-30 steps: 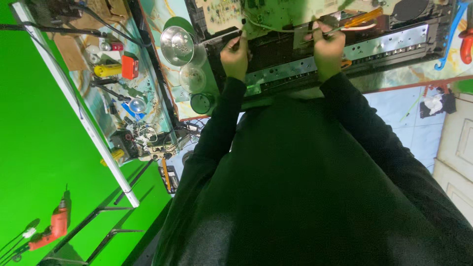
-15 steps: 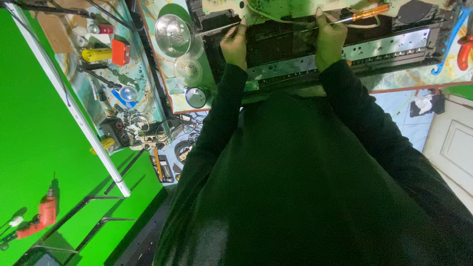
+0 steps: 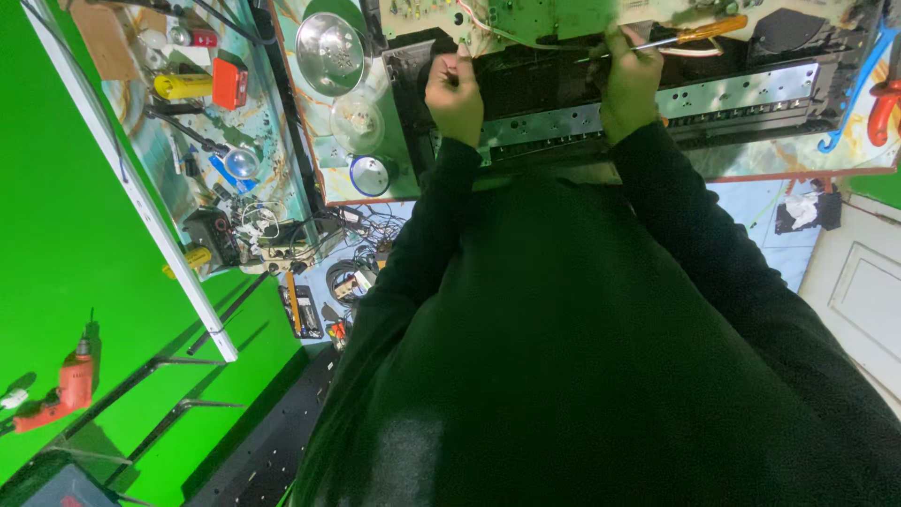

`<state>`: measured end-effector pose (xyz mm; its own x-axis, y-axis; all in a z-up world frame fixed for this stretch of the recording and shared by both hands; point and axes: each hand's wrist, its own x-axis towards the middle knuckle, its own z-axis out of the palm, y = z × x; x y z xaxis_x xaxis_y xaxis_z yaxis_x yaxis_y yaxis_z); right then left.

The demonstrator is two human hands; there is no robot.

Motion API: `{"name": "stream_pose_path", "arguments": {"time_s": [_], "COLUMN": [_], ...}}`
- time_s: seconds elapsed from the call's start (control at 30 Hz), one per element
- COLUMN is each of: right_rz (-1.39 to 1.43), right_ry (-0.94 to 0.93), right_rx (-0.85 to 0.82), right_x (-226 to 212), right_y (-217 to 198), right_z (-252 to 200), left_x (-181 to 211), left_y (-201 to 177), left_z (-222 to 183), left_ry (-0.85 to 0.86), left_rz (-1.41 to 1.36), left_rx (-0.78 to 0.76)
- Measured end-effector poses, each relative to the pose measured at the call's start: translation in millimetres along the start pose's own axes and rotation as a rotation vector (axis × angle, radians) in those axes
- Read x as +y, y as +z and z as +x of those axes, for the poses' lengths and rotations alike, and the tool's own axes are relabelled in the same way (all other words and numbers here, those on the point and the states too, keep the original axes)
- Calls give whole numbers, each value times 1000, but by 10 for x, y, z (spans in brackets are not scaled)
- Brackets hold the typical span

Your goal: The person connects wires and ribbon cables inside an electronic device using a screwdriver to secure components.

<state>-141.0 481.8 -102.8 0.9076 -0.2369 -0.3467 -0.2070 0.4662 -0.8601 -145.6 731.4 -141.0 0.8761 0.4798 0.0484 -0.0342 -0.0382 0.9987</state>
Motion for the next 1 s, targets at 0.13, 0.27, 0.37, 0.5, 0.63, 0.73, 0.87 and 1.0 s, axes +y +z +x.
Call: {"name": "stream_pose_path", "arguments": {"time_s": [0.13, 0.27, 0.37, 0.5, 0.63, 0.73, 0.87, 1.0], "right_rz": [-137, -172, -170, -240, -330, -369, -582, -237], "right_ry": [2, 24, -16, 4, 6, -17, -121, 150], "right_rx": [-45, -90, -161, -220, -215, -249, -335, -471], "right_x": [-125, -67, 49, 25, 38, 102, 26, -319], "right_y": [49, -14, -18, 1, -11, -89, -165, -73], "right_z": [-76, -67, 7, -42, -24, 24, -29, -296], "left_x": [132, 115, 84, 78, 24, -1, -50, -107], "left_y": [21, -43, -53, -102, -88, -49, 140, 357], "left_z": [-81, -129, -96, -98, -132, -226, -464, -713], "left_ry": [53, 31, -9, -21, -73, -24, -48, 147], "left_rz": [129, 82, 46, 62, 60, 77, 157, 397], "left_rx": [74, 91, 117, 120, 138, 200, 178, -44]}}
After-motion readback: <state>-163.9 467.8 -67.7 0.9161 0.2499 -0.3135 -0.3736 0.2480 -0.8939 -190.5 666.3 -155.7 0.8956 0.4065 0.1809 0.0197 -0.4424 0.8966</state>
